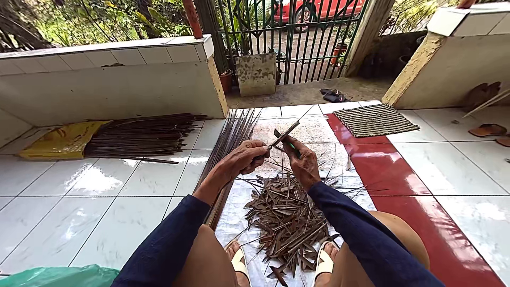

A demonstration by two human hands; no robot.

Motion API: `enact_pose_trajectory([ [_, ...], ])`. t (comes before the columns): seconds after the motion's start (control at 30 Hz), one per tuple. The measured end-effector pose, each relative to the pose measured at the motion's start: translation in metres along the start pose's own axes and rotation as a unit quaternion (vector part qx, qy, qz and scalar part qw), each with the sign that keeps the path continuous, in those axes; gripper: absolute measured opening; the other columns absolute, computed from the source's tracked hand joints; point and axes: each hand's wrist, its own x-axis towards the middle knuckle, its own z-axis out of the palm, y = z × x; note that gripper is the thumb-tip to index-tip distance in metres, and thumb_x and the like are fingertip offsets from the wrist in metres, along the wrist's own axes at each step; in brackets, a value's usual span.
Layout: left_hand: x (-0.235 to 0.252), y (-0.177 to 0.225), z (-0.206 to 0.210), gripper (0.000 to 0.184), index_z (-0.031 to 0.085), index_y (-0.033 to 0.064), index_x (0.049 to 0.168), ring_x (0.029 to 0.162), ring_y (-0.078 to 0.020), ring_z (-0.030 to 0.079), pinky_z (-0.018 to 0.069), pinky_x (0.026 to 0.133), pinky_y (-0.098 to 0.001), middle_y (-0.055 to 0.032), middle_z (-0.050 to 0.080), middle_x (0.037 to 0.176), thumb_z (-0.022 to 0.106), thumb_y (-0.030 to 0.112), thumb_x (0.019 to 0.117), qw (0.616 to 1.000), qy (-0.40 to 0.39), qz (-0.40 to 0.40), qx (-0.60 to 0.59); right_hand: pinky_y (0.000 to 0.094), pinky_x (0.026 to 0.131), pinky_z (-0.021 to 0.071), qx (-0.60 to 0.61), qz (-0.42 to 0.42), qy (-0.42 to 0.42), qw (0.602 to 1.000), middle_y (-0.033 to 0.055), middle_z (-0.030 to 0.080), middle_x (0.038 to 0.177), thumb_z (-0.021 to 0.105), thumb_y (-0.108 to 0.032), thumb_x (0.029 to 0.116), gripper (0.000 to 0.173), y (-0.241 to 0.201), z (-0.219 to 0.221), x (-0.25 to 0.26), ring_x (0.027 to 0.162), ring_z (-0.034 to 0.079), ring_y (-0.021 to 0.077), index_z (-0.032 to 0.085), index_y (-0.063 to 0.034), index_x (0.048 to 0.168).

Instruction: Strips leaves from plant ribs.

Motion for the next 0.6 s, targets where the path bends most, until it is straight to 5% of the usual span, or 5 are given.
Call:
enact_pose_trajectory([
  [0.33,-0.01,-0.006,-0.012,0.03,0.063,0.0083,0.097,0.041,-0.0032,0.032,0.0253,0.037,-0.0156,0.0026,0.042,0.06,0.044,0.027,0.1107,1.0,-0.017,-0.021,0.003,0.0521,0.085,0.0545,0.019,0.057,0.063,0.996,0.0066,0.074,0.115,0.053,-0.039,0.1074,0.038,0.018,-0.025,0.027,0.093,0.07,0.0229,0.065,-0.0251,0.141],
  [0.43,-0.011,-0.009,-0.017,0.03,0.063,0.0083,0.097,0.041,-0.003,0.033,0.0265,0.037,-0.0153,0.0028,0.043,0.06,0.044,0.026,0.1108,1.0,-0.018,-0.024,0.001,0.0508,0.077,0.0525,0.032,0.065,0.106,0.992,0.0088,0.073,0.102,0.052,-0.04,0.1075,0.038,0.03,-0.038,0.036,0.081,0.066,0.0233,0.066,-0.0238,0.139],
  [0.6,-0.009,-0.008,-0.015,0.031,0.064,0.007,0.1,0.041,-0.0037,0.033,0.0274,0.037,-0.016,0.0018,0.044,0.06,0.043,0.027,0.1111,1.0,0.019,-0.009,0.001,0.0418,0.059,0.0486,0.08,0.017,0.004,0.997,0.0065,0.066,0.084,0.055,-0.034,0.1071,0.035,0.01,-0.033,0.011,0.062,0.055,0.0181,0.066,-0.0214,0.138],
])
